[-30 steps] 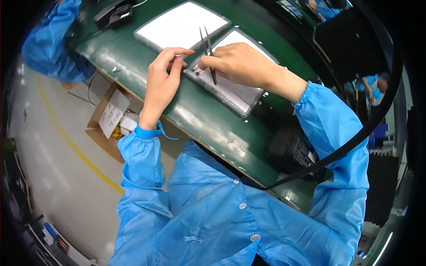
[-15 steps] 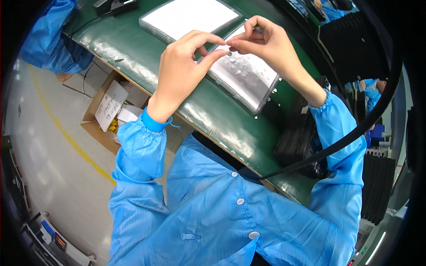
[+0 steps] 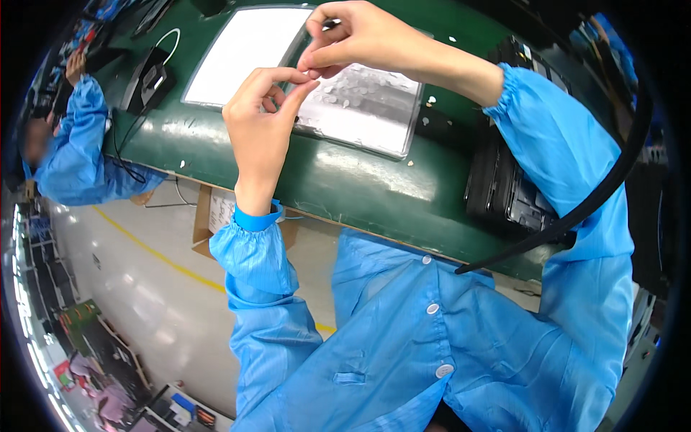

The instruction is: The person uses tweezers and fingers to pick up small electronic components and adhesive strips, attaches them onto tablet frames, and moves the assembled frames along the workstation.

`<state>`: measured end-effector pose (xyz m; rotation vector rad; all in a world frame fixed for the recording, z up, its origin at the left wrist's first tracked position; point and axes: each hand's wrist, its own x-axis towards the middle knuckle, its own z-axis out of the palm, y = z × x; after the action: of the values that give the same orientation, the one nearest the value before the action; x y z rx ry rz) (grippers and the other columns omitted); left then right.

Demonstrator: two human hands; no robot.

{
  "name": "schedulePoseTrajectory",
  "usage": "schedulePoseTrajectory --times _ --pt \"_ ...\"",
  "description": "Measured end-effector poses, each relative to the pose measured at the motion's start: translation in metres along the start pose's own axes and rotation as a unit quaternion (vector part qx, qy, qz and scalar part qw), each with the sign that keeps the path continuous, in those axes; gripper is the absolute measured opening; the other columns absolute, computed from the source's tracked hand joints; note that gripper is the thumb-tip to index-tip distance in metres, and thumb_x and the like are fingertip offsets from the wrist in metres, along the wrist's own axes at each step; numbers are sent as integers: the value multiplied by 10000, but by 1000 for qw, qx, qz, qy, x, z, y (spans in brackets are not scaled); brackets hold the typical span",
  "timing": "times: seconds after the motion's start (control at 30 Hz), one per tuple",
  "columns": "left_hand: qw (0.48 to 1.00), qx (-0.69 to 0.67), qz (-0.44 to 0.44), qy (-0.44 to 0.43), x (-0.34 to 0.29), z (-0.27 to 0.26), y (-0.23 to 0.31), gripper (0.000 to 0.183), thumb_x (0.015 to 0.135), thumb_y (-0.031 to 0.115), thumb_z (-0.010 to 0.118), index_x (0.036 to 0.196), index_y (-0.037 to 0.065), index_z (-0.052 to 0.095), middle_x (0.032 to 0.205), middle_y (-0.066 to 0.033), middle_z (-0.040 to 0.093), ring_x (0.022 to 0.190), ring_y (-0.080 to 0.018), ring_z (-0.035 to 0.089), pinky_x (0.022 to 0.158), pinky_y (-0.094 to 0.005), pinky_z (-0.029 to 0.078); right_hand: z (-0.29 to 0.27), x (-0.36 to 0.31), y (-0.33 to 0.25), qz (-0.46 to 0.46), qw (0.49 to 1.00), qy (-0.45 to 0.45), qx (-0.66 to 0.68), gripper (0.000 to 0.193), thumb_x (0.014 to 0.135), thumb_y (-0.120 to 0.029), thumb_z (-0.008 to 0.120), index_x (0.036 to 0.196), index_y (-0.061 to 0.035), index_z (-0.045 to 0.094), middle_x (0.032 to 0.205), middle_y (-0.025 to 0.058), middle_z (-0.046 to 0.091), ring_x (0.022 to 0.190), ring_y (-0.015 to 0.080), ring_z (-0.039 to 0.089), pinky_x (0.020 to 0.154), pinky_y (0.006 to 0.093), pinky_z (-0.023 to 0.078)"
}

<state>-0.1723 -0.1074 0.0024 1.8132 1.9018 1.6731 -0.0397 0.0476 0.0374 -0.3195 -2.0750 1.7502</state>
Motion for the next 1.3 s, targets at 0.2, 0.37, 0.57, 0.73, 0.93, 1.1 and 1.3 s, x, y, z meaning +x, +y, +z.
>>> schedulePoseTrajectory --times 0.2,0.37,0.57,0.73,0.93,1.1,1.3 --pt "998 33 -18 -44 0 -5 3 81 824 41 766 891 36 722 766 23 674 615 -45 483 573 -214 381 -4 14 11 -14 999 -2 -36 341 791 -25 719 1059 102 549 881 176 716 784 193 706 678 300 576" --pt "973 130 -125 -142 -4 -2 9 99 840 60 755 935 40 737 735 11 641 582 -47 437 564 -223 384 -10 5 -2 37 995 41 -88 223 874 -51 680 963 -5 481 931 166 722 806 182 734 724 293 611" --pt "998 21 -51 -37 24 24 44 163 879 95 765 984 -27 739 815 -32 735 632 -10 549 551 -163 408 -29 -18 -28 -15 995 45 -91 256 854 -63 711 961 14 492 939 176 724 799 172 723 721 291 616" --pt "999 -22 31 10 49 42 79 107 847 57 781 929 -4 751 844 -60 743 616 -42 590 543 -175 425 -61 -67 -72 -77 989 122 -27 337 865 -44 673 1131 102 525 988 190 677 875 221 702 745 332 593" --pt "964 -170 198 -52 82 111 151 117 825 114 810 893 30 763 1077 -85 741 979 -150 667 830 -280 487 -107 -166 -98 -126 978 158 41 211 940 -136 675 1016 32 572 915 117 682 802 165 696 712 264 575" --pt "920 -142 365 -28 92 175 188 120 781 113 829 886 82 780 1040 -41 723 925 -177 657 806 -308 496 -143 -245 -106 -132 957 253 56 185 927 -99 696 989 2 554 937 140 700 838 195 723 748 290 603" --pt "914 -45 383 -122 85 206 204 84 795 85 801 866 66 759 914 -32 682 791 -164 652 694 -295 501 -161 -272 -75 -161 893 379 -183 188 902 -34 702 999 1 544 914 90 679 811 132 682 684 235 537"
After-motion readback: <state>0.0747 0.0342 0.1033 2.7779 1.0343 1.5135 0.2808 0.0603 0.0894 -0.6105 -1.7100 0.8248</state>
